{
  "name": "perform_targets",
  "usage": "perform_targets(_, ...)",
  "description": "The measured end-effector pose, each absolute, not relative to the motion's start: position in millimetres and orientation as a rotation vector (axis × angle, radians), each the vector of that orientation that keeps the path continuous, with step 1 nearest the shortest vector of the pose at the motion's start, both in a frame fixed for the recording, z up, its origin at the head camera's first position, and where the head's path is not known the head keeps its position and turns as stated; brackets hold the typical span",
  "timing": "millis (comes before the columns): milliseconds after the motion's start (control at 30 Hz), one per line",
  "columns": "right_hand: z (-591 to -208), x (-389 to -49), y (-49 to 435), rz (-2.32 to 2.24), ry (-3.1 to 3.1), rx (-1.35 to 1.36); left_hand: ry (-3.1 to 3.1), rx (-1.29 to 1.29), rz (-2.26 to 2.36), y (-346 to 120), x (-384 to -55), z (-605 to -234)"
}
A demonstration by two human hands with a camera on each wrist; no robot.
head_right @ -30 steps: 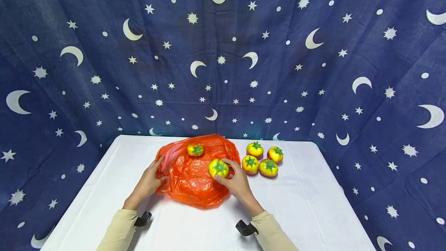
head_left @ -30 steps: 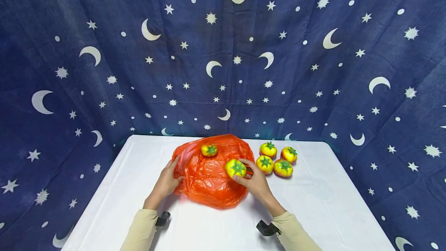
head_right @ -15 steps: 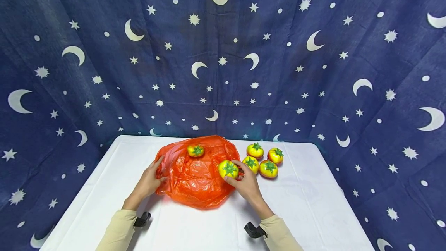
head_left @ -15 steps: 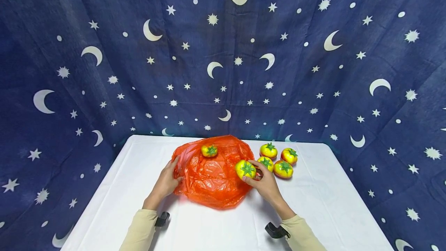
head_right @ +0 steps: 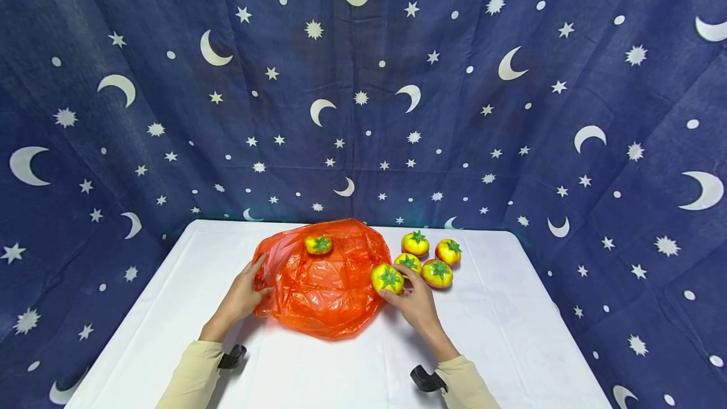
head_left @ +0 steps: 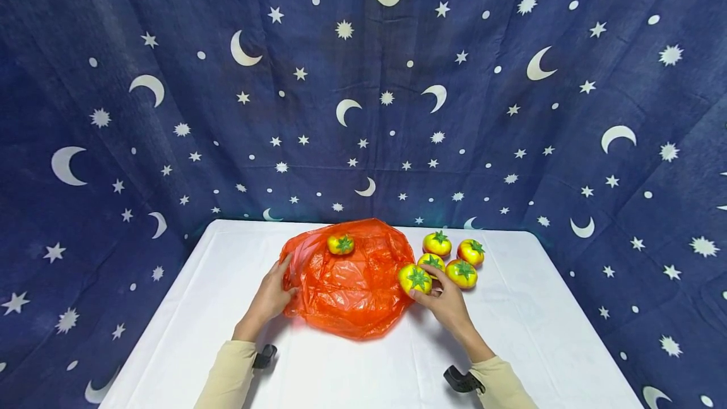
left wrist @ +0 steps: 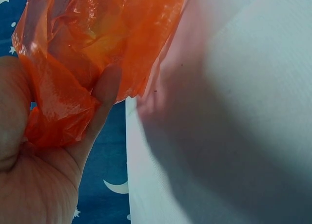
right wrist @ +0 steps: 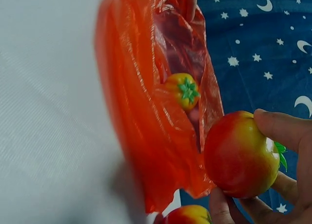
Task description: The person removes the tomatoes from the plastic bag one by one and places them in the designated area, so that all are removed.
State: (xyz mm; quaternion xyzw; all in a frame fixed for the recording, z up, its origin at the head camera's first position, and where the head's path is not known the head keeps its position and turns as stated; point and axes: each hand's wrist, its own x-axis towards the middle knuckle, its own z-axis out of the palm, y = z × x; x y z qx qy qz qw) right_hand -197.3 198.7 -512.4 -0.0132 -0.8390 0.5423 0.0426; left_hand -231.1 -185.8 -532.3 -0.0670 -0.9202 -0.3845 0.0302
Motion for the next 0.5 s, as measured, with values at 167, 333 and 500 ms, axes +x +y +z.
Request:
perform_targets(167,-518,-197,206,1.644,-2.579,-0.06,-2.83,-0.206,-1.177,-186,-231,-534)
perform_targets(333,-523,-196,211,1.608,-2.594,-0.084,-2.823,-0.21,-1.176,-186,-231,-534)
perform_targets(500,-526,-195,217,1.564,-2.623,-0.107,-2.823,-0.208,-1.177,-186,-232,-534)
